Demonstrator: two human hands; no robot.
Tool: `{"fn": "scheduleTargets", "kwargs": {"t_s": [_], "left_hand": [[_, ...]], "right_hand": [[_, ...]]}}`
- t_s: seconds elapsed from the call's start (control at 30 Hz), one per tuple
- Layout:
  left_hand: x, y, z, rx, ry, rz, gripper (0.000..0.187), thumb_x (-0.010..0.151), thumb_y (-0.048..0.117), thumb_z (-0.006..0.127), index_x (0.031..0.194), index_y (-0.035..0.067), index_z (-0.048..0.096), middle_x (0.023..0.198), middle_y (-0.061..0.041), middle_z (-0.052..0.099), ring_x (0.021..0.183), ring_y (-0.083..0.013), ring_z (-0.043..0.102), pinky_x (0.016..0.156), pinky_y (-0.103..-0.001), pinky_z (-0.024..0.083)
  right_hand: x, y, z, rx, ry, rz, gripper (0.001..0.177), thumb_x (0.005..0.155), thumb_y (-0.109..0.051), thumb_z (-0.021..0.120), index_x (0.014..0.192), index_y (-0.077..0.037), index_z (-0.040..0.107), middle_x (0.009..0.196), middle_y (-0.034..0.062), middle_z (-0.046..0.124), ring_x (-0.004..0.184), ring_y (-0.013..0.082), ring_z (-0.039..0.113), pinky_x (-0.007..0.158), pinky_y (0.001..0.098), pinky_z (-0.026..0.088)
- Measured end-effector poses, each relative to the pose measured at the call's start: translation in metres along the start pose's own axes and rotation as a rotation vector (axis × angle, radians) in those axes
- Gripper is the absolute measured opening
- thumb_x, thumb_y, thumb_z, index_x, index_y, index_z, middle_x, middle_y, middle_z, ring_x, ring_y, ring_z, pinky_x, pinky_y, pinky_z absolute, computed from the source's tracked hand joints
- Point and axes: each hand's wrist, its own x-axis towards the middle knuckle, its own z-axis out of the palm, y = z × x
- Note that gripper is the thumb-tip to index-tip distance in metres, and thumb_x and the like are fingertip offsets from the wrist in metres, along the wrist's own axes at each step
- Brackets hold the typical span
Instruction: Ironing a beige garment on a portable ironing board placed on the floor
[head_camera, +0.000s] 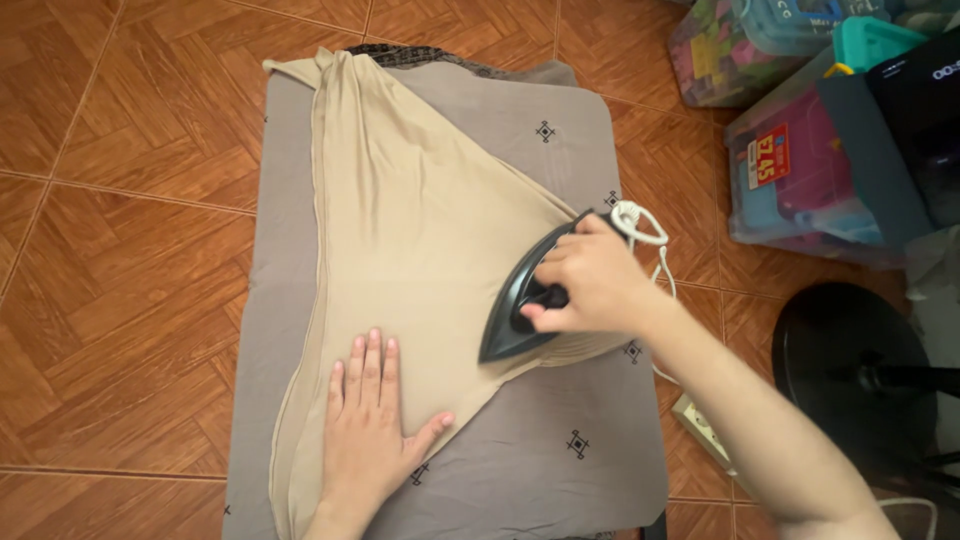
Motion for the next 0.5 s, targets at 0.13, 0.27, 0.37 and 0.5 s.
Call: {"fn": "scheduleTargets", "kwargs": {"t_s": [0.13,0.27,0.37,0.5], "left_hand": [[-0.001,-0.002,0.001,0.02,-0.007,0.004,0.106,0.083,0.073,0.053,0.151,-0.006,0.033,0.159,-0.023,0.033,0.15,-0.035,0.025,0.12,-0.052,0.018],[-0.002,-0.003,0.002,0.017,-0.004,-0.003,0.105,0.084,0.071,0.052,0.152,-0.007,0.032,0.159,-0.023,0.032,0.151,-0.0345,0.025,0.121,-0.051,0.017],[-0.001,-0.002,0.001,0.008,-0.007,-0.003,0.106,0.084,0.072,0.053,0.151,-0.007,0.031,0.159,-0.024,0.033,0.15,-0.0346,0.025,0.12,-0.051,0.017],[-0.005,-0.001,-0.001,-0.004,-0.003,-0.016,0.107,0.084,0.07,0.055,0.152,-0.009,0.03,0.159,-0.024,0.033,0.15,-0.0353,0.026,0.121,-0.052,0.017]], "right_hand": [[-0.007,0.025,0.0,-0.058,-0.029,0.01,0.038,0.071,-0.046,0.078,0.06,-0.01,0.067,0.062,0.0024,0.066,0.067,0.0227,0.062,0.073,0.0388,0.04],[-0.005,0.017,0.002,-0.057,-0.039,0.034,0.039,0.07,-0.047,0.078,0.06,-0.011,0.068,0.06,0.004,0.064,0.065,0.0236,0.061,0.073,0.038,0.041],[-0.005,-0.004,0.006,-0.026,-0.009,-0.003,0.036,0.071,-0.044,0.077,0.061,-0.011,0.067,0.062,0.002,0.065,0.065,0.0219,0.063,0.072,0.0383,0.041],[-0.004,-0.018,0.021,0.005,0.071,0.001,0.037,0.069,-0.045,0.08,0.062,-0.011,0.066,0.061,0.0023,0.064,0.065,0.0212,0.064,0.069,0.0373,0.041]]}}
